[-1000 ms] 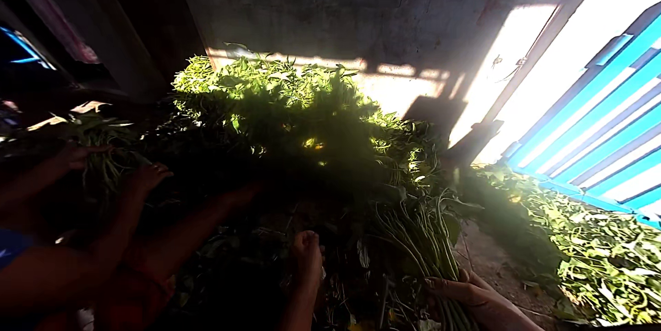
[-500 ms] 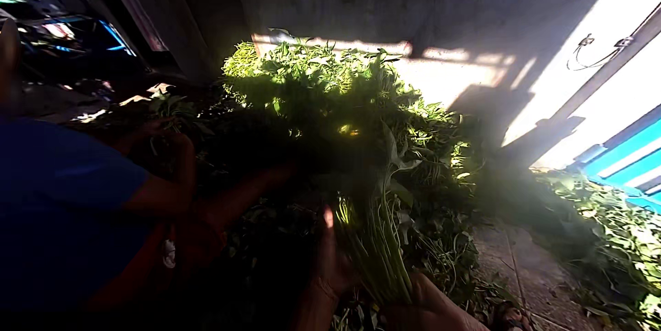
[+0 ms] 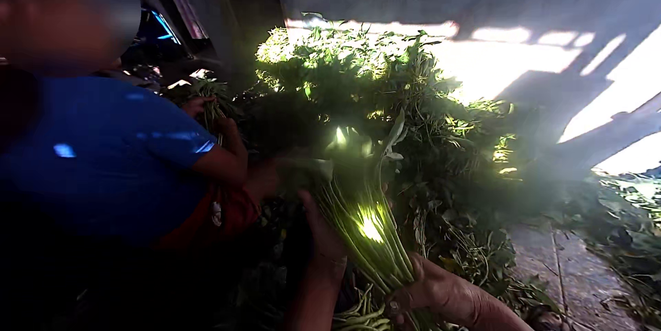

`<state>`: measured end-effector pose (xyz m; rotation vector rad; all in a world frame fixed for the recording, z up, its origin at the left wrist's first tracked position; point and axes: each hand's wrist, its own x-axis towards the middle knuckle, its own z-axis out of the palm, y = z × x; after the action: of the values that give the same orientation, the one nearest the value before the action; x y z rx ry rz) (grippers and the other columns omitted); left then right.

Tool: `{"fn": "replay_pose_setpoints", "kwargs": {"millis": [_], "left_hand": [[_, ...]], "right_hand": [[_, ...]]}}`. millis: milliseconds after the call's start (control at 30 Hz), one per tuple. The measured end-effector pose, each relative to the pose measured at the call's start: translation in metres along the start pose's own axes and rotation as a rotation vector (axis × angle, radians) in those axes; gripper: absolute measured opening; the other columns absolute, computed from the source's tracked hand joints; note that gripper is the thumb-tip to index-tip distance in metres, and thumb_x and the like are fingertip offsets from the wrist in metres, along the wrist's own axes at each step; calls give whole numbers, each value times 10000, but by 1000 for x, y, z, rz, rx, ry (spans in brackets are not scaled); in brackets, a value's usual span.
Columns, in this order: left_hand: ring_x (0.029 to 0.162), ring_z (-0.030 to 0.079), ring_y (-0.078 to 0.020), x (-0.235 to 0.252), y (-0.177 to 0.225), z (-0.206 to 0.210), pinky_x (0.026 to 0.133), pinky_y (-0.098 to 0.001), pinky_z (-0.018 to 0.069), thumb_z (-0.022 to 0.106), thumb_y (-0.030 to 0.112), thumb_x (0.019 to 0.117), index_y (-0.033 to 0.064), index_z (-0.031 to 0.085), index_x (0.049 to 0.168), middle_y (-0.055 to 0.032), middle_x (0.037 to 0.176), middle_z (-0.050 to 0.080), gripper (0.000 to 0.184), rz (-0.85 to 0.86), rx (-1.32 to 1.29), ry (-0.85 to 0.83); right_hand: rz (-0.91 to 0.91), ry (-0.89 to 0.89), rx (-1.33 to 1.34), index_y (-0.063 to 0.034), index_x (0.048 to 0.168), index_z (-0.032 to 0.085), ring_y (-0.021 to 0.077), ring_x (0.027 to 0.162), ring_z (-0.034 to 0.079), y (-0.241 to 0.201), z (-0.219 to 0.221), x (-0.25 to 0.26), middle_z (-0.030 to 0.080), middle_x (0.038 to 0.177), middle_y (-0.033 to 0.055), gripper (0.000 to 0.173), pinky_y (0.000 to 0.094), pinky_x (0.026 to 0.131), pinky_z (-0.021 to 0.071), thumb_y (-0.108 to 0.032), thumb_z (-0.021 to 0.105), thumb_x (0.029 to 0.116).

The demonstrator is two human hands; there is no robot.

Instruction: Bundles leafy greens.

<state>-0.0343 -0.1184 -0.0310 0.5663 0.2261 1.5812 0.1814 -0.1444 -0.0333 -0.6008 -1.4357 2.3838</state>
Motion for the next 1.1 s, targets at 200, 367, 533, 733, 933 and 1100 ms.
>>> {"fn": "replay_pose_setpoints", "kwargs": {"millis": [200,367,533,733,933,1100], "left_hand": [[1128,703,-191,-62,86,0,972,-425,585,789,395,863,142,724,1240,-60,1202,738,459,185,79,-212],[1202,675,-143,-171,109,24,1047,-331,535,732,403,890,140,744,1254,-30,1240,739,449,336,184,-73],[1205,672,-246,-241,87,-40,1047,-487,531,790,491,818,120,727,1264,-90,1259,721,583,328,-4,188],[1231,653,-262,-252,63,-52,1091,-528,482,785,517,822,153,742,1252,-89,1277,714,565,300,-56,229],[1267,622,-264,-276,70,-80,1113,-509,454,716,565,866,116,708,1277,-85,1307,691,609,336,-100,188],[1079,725,-262,-267,115,-71,924,-534,594,722,653,815,153,741,1195,-106,1150,751,629,405,81,508]], "right_hand": [[103,-249,-274,-122,1035,724,105,746,726,-32,6,25,756,854,-5,153,303,711,632,-130,749,885],[136,-566,-414,-78,935,719,80,681,688,-20,29,68,733,785,0,110,293,654,584,-160,747,868],[394,-627,-529,-31,1040,678,141,724,682,16,41,90,711,832,59,205,379,711,584,-173,736,904],[530,-549,-617,-17,1052,671,175,759,692,26,31,84,711,861,84,251,415,745,587,-189,760,892],[550,-524,-695,-16,1031,674,178,751,687,19,32,77,708,845,84,253,425,741,573,-212,761,897],[512,-509,-759,-21,989,681,181,709,665,22,32,71,697,809,81,237,433,709,556,-234,753,915]]}}
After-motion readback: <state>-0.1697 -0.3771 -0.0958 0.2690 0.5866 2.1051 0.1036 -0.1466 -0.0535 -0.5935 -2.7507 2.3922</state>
